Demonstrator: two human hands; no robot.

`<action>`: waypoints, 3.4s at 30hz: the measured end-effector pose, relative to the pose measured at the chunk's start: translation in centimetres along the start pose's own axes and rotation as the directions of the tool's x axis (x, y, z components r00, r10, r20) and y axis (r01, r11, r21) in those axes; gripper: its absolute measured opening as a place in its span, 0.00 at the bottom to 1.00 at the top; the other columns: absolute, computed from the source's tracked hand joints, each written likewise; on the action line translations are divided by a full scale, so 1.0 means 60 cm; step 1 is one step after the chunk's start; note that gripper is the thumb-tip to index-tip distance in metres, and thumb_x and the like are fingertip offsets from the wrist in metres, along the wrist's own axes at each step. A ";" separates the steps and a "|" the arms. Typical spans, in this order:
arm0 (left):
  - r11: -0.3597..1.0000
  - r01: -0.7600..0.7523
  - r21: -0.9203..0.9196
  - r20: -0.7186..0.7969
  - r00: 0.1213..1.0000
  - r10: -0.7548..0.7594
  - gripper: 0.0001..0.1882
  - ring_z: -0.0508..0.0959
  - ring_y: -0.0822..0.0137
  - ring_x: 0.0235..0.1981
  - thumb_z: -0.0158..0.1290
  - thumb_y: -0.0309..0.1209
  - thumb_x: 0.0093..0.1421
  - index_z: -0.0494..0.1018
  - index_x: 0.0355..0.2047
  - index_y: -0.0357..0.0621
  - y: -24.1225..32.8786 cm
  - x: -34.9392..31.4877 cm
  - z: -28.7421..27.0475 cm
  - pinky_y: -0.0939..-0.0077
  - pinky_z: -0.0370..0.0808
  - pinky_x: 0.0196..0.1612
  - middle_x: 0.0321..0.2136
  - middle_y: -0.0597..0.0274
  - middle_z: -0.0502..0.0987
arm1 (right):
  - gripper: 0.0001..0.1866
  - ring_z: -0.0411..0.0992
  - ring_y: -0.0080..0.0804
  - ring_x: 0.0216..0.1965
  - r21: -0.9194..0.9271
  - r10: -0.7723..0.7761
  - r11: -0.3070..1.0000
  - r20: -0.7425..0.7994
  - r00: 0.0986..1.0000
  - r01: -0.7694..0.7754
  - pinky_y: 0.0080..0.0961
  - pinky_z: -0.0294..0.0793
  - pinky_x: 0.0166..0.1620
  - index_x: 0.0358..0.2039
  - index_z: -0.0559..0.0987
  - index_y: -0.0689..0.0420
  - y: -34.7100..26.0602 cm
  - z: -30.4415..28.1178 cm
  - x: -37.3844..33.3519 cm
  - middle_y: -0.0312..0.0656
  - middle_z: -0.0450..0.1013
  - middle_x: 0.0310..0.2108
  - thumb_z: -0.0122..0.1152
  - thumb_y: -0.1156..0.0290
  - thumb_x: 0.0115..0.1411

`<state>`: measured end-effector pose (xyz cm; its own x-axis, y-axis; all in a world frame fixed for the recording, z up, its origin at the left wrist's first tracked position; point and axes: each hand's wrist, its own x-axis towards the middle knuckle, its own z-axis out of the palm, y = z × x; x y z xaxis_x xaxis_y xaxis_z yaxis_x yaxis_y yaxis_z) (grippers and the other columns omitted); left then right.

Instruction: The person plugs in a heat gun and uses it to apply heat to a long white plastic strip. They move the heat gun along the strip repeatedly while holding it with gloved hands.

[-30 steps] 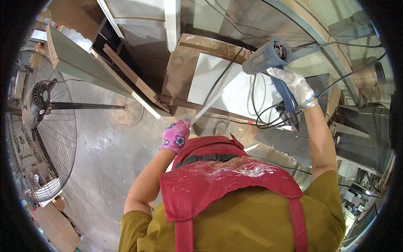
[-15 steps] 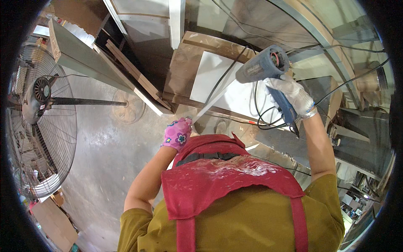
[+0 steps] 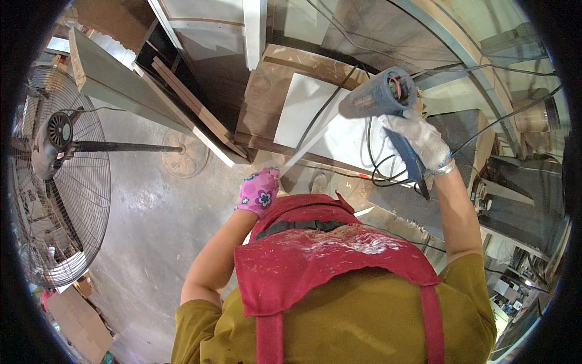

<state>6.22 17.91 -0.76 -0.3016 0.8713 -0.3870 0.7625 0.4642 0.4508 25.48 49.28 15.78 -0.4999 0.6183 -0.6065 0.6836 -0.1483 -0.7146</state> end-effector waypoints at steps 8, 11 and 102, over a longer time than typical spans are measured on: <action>0.999 -0.023 -0.036 -0.021 1.000 0.022 0.14 0.79 0.46 0.39 0.51 0.35 0.60 0.72 0.46 0.48 -0.002 0.000 0.000 0.53 0.76 0.41 0.38 0.49 0.77 | 0.21 0.70 0.18 0.22 -0.059 -0.066 0.997 -0.143 0.988 0.058 0.19 0.72 0.27 0.41 0.78 0.55 -0.021 -0.045 0.024 0.33 0.75 0.26 0.67 0.51 0.59; 1.000 -0.014 -0.024 -0.012 1.000 0.014 0.14 0.79 0.45 0.39 0.51 0.35 0.60 0.72 0.46 0.48 -0.001 0.002 0.000 0.53 0.76 0.41 0.38 0.48 0.77 | 0.23 0.71 0.19 0.23 -0.054 -0.048 0.998 -0.180 0.982 0.039 0.20 0.72 0.27 0.42 0.78 0.56 -0.028 -0.046 0.015 0.34 0.75 0.27 0.67 0.49 0.58; 1.000 -0.018 0.017 0.001 1.000 0.018 0.15 0.79 0.46 0.38 0.51 0.36 0.60 0.72 0.47 0.48 0.002 0.001 -0.004 0.53 0.76 0.39 0.38 0.50 0.76 | 0.25 0.72 0.26 0.20 0.021 -0.011 1.000 -0.128 0.992 0.014 0.21 0.73 0.23 0.33 0.80 0.56 -0.060 -0.110 0.071 0.38 0.76 0.25 0.68 0.43 0.54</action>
<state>6.19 18.05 -0.54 -0.2873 0.8796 -0.3793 0.7775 0.4454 0.4440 24.38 57.55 18.09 -0.4350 0.7137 -0.5490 0.6656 -0.1557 -0.7299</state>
